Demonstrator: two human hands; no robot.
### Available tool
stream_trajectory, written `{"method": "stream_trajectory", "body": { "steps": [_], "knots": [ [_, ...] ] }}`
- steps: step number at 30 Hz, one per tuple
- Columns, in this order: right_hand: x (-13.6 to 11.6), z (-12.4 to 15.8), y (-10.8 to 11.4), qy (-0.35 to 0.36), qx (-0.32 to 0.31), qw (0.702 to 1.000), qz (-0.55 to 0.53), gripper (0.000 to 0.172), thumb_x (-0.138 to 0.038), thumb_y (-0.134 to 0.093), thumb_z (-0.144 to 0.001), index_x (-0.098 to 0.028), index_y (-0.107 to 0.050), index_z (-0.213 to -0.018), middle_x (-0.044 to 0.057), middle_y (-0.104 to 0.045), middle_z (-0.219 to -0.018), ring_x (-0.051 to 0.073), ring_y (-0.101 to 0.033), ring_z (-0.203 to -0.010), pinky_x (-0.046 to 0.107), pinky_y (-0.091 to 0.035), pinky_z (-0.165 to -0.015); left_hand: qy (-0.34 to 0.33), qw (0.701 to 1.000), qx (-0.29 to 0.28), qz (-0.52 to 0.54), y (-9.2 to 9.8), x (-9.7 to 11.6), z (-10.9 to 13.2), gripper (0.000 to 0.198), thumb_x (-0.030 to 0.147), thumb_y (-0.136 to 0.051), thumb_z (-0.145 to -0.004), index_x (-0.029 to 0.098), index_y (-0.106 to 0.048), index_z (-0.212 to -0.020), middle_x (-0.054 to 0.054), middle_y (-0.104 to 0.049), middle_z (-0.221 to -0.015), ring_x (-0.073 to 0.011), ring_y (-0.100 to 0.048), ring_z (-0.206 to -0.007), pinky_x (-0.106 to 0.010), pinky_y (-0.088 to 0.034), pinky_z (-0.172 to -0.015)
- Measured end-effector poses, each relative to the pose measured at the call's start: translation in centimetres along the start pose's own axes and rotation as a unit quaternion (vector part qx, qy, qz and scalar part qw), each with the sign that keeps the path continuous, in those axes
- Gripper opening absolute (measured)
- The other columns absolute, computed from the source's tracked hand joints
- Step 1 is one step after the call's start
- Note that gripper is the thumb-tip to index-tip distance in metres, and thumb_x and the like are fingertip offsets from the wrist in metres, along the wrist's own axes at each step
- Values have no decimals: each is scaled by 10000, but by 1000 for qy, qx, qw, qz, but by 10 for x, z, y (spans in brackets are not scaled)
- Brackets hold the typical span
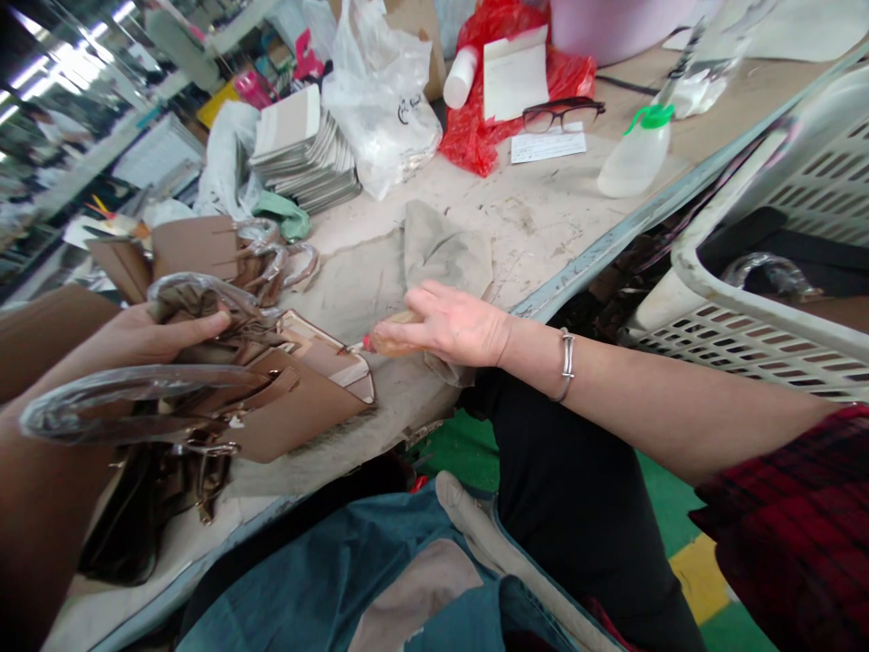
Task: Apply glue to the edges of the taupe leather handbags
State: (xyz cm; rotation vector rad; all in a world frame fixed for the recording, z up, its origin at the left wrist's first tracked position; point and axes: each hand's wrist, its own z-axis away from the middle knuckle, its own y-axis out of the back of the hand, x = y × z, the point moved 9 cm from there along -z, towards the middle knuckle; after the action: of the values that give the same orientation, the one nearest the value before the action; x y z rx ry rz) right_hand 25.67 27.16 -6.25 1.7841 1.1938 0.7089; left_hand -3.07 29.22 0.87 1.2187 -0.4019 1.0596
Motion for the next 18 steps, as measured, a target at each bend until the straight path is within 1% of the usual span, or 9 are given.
{"method": "stream_trajectory", "body": {
  "steps": [3,5,8,11,14,16,18],
  "knots": [
    [5,-4,11,-13,44,999,7,422,-259,-354,-1017,-207,-545,-1391,66,-420,-851,207,-380,-767,364,-398,-730,9,1000,-3,14,-1,0,2,452,300,-881,-564,139,-666,-928,-11,-722,-692,-165,-667,-495,-238,-557,-426],
    [8,-6,18,-17,76,997,11,423,-265,-338,-1021,-188,-558,-1374,74,-421,-857,215,-382,-769,376,-415,-724,14,1000,-3,15,0,0,2,465,305,-890,-543,142,-668,-917,-6,-715,-668,-164,-656,-467,-226,-535,-391],
    [9,-6,20,-11,98,995,23,412,-271,-351,-1021,-173,-572,-1354,68,-410,-850,211,-378,-757,371,-432,-701,12,1000,0,3,2,-1,0,497,339,-901,-524,148,-680,-925,-12,-724,-686,-171,-668,-486,-229,-542,-401],
    [8,-3,12,-7,76,997,30,398,-274,-388,-1013,-190,-574,-1355,57,-406,-840,200,-380,-748,353,-429,-692,4,1000,6,-11,4,0,-1,522,355,-901,-516,148,-687,-945,-15,-732,-709,-174,-682,-528,-241,-565,-443],
    [6,1,4,-8,31,999,20,399,-264,-394,-1010,-215,-573,-1364,62,-421,-842,199,-388,-759,344,-411,-704,5,1000,11,-16,2,3,2,465,347,-885,-552,141,-679,-914,-1,-720,-683,-144,-656,-506,-213,-553,-448],
    [3,0,3,-7,14,1000,10,408,-266,-376,-1014,-216,-567,-1371,68,-430,-848,203,-388,-766,347,-401,-714,11,1000,7,-25,0,5,4,444,350,-883,-571,134,-673,-897,3,-716,-679,-130,-644,-499,-195,-547,-456],
    [3,-4,7,-12,8,1000,6,419,-268,-363,-1014,-205,-561,-1377,73,-431,-857,206,-385,-773,358,-396,-733,15,999,4,-28,-1,6,6,482,361,-895,-556,135,-676,-921,4,-721,-700,-131,-649,-507,-190,-547,-460]
  ]
}}
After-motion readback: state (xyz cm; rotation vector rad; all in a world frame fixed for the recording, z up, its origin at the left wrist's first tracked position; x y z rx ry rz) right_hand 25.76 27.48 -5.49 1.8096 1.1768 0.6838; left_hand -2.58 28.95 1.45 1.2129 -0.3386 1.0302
